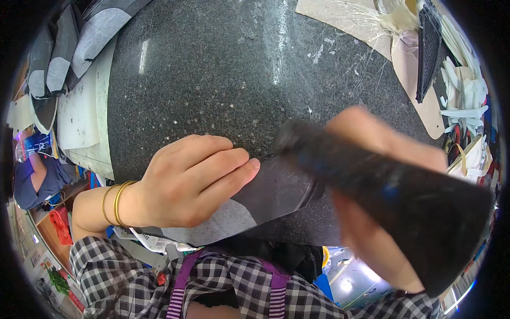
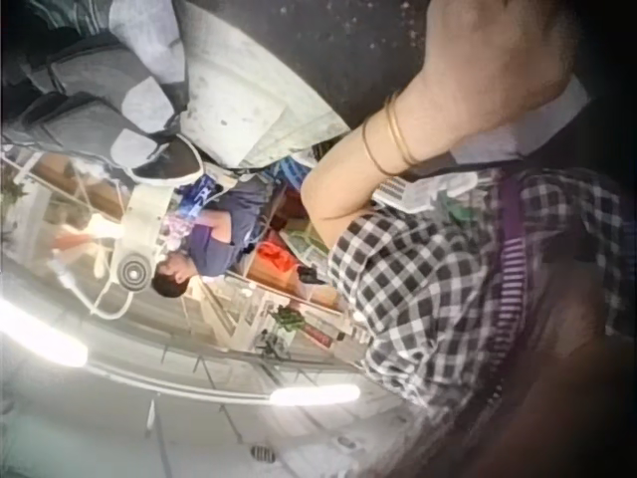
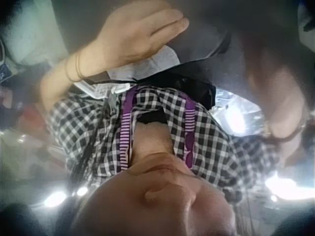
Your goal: The person is hammering and applying tape to leather components for shoe manufacturing.
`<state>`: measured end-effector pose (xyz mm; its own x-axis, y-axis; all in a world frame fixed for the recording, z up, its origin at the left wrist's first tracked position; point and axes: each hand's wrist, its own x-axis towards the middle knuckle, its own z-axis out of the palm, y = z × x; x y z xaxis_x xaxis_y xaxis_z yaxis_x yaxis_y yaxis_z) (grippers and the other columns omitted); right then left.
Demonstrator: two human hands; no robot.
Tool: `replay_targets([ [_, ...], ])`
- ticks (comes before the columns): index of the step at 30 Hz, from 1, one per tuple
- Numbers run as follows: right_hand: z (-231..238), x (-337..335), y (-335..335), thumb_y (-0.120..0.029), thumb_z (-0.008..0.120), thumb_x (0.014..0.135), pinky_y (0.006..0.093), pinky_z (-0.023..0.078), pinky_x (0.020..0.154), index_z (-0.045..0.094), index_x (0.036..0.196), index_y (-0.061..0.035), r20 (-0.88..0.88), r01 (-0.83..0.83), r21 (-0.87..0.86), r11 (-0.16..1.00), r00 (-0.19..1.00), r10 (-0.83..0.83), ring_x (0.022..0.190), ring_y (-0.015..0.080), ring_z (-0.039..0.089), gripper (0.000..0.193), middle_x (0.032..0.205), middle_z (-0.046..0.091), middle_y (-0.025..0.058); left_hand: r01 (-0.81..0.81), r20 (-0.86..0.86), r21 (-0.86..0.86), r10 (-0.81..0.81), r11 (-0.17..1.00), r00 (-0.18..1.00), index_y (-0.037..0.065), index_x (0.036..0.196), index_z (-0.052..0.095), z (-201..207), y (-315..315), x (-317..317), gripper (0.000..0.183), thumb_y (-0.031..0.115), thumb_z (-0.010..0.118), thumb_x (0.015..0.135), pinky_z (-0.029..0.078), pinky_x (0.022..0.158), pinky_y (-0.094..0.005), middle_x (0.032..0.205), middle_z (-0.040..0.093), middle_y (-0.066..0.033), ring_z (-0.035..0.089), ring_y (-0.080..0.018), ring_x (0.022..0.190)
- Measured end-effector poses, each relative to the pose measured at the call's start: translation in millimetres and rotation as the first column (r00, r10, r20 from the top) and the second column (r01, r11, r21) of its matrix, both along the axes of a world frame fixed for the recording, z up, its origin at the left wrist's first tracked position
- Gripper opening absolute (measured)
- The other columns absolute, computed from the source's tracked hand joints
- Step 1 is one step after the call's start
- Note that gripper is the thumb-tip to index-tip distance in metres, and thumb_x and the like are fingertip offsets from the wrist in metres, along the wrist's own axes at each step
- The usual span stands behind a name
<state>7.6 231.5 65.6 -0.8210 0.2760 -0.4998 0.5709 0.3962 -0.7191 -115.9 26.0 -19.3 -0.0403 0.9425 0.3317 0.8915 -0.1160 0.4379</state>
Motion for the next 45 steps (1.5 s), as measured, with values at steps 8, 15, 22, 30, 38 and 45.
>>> replay_targets([
  [8,3.4,10.5,-4.7,-0.011,0.068,0.084,0.0367,0.044,0.053,0.06,0.086,-0.0001,0.019,-0.319,0.571,0.757,0.926,0.377,0.06,0.0286,0.06,0.014,0.073,0.06,0.0135,0.059,-0.028,-0.169,-0.065,0.984,0.998,-0.005,0.086,0.067,16.3,11.7,3.4,0.025,0.007,0.067,0.064,0.053,0.06,-0.0295,0.09,0.062,-0.0104,0.061,-0.0222,0.076],
  [15,15.2,8.8,-11.5,-0.002,0.069,0.078,0.0331,0.042,0.052,0.057,0.084,0.0026,-0.046,-0.266,0.413,0.871,0.949,0.312,0.056,0.0271,0.059,0.014,0.068,0.057,0.0138,-0.115,0.066,-0.355,0.148,0.928,0.987,-0.007,0.098,0.065,32.0,4.7,15.6,0.036,0.012,0.069,0.067,0.051,0.07,-0.0375,0.096,0.06,-0.0131,0.059,-0.0273,0.08],
  [22,-11.6,-5.4,-10.9,-0.014,0.065,0.082,0.037,0.042,0.055,0.057,0.085,-0.0008,-0.216,-0.349,0.504,0.79,0.835,0.506,0.059,0.0315,0.059,0.015,0.069,0.056,0.0124,-0.171,-0.323,-0.302,0.068,0.938,0.944,-0.003,0.095,0.068,29.2,-14.2,42.7,0.028,0.008,0.07,0.07,0.05,0.057,-0.0281,0.096,0.061,-0.0099,0.062,-0.0233,0.078],
  [30,-5.7,-9.3,-20.3,-0.022,0.066,0.08,0.0384,0.038,0.054,0.058,0.085,-0.0005,-0.166,-0.437,0.541,0.719,0.782,0.6,0.058,0.0325,0.055,0.024,0.068,0.052,0.0121,-0.147,-0.068,-0.153,0.138,0.977,0.988,-0.001,0.097,0.068,16.6,-39.7,28.6,0.039,0.016,0.067,0.062,0.051,0.065,-0.034,0.095,0.063,-0.0097,0.061,-0.0238,0.079],
  [38,-1.5,5.5,-44.3,-0.022,0.068,0.078,0.0374,0.04,0.057,0.057,0.082,-0.0026,-0.035,-0.428,0.391,0.815,0.878,0.477,0.062,0.0302,0.057,0.023,0.069,0.052,0.0109,-0.128,0.316,-0.121,0.161,0.984,0.935,-0.003,0.093,0.067,6.1,-59.1,8.1,0.03,0.008,0.067,0.065,0.051,0.06,-0.0332,0.095,0.062,-0.0109,0.06,-0.0255,0.074],
  [45,11.5,12.7,-65.9,-0.02,0.069,0.076,0.0387,0.042,0.059,0.057,0.084,-0.0047,-0.012,-0.479,0.538,0.694,0.819,0.574,0.065,0.0306,0.059,0.021,0.069,0.054,0.0108,-0.094,0.084,-0.118,0.104,0.989,0.991,-0.003,0.092,0.066,6.5,-65.3,12.7,0.029,0.008,0.069,0.066,0.05,0.057,-0.0303,0.093,0.062,-0.0085,0.06,-0.0214,0.074],
])
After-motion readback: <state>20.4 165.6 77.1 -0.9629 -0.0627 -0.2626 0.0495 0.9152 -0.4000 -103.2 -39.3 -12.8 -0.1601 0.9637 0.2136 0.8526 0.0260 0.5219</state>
